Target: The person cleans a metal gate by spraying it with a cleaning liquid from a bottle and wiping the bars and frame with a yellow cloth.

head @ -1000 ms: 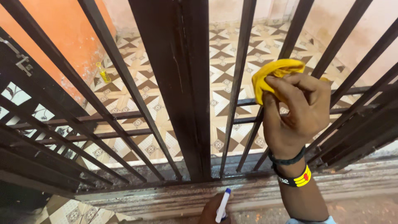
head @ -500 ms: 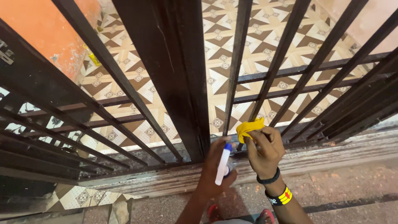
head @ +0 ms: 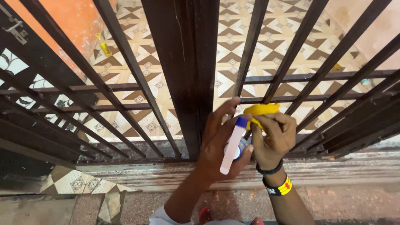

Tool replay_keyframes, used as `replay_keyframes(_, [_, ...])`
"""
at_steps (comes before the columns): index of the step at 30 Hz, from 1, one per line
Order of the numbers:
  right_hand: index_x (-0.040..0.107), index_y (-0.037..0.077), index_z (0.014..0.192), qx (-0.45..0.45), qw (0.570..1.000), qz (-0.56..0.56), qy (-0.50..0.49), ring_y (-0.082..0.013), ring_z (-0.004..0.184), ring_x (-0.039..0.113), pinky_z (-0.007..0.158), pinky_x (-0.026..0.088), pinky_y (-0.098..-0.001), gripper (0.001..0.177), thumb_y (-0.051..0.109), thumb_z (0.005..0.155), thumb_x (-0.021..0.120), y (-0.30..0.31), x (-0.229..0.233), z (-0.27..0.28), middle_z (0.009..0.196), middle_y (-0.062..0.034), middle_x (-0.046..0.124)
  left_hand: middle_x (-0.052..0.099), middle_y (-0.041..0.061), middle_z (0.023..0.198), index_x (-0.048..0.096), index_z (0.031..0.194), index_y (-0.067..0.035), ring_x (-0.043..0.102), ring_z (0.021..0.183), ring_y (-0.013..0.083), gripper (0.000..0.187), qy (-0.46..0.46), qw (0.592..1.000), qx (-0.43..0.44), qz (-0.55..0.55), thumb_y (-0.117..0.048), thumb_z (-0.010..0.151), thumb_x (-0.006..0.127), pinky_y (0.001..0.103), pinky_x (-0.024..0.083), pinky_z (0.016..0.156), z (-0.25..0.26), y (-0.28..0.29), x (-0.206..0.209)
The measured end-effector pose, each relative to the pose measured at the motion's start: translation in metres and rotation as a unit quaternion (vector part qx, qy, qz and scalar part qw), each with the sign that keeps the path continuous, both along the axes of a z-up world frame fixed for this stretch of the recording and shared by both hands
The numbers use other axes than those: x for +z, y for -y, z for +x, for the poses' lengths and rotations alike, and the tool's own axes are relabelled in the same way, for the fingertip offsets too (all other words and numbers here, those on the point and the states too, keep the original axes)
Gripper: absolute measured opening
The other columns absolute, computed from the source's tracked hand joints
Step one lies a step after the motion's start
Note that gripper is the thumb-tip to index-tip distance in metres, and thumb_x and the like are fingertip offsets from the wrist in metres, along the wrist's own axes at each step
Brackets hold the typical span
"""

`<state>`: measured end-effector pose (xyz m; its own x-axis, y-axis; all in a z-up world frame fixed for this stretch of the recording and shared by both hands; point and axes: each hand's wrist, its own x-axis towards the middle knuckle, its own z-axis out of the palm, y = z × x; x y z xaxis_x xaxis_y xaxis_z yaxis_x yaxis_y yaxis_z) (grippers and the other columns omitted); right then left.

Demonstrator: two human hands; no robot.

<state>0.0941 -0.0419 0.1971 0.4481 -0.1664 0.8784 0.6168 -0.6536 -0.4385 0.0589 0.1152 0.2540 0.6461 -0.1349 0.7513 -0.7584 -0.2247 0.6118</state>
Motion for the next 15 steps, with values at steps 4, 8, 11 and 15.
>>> replay_keyframes(4, [0.072, 0.002, 0.106, 0.029, 0.999, 0.019, -0.022, -0.026, 0.095, 0.061, 0.081, 0.051, -0.0331, 0.024, -0.001, 0.082, 0.076, 0.005, -0.02, -0.003, 0.109, -0.013, 0.058, 0.032, 0.03, 0.164, 0.062, 0.138, -0.006, 0.039, 0.15, 0.0448, 0.06, 0.07, 0.995, 0.053, 0.045, -0.012, 0.081, 0.078, 0.046, 0.04, 0.121, 0.008, 0.006, 0.023])
replay_keyframes(8, [0.074, 0.001, 0.106, 0.045, 0.997, 0.024, -0.049, -0.023, 0.093, 0.063, 0.077, 0.049, -0.0316, 0.017, -0.004, 0.09, 0.073, 0.013, -0.032, -0.002, 0.107, -0.0127, 0.06, 0.027, 0.038, 0.151, 0.053, 0.128, -0.005, 0.029, 0.144, 0.0501, 0.066, 0.173, 0.979, 0.067, 0.083, -0.015, 0.069, 0.082, 0.051, 0.03, 0.118, 0.031, 0.015, 0.031])
replay_keyframes(11, [0.072, 0.0, 0.104, 0.072, 0.996, 0.005, -0.049, -0.0231, 0.09, 0.063, 0.072, 0.05, -0.0303, 0.024, -0.002, 0.08, 0.076, 0.021, -0.024, 0.001, 0.105, -0.0141, 0.061, 0.055, 0.021, 0.146, 0.017, 0.156, 0.0, 0.056, 0.134, 0.0291, 0.093, -0.105, 0.975, -0.187, -0.053, -0.011, 0.083, 0.074, 0.039, 0.041, 0.118, 0.048, 0.014, 0.018])
replay_keyframes(15, [0.074, 0.001, 0.104, 0.073, 0.996, -0.019, -0.05, -0.0236, 0.091, 0.064, 0.074, 0.052, -0.0317, 0.026, -0.006, 0.079, 0.075, 0.022, -0.004, -0.001, 0.106, -0.0135, 0.064, 0.06, 0.013, 0.141, 0.026, 0.157, 0.0, 0.055, 0.134, 0.0177, 0.08, -0.104, 0.942, -0.298, -0.115, -0.003, 0.093, 0.073, 0.035, 0.043, 0.121, 0.064, 0.004, -0.001])
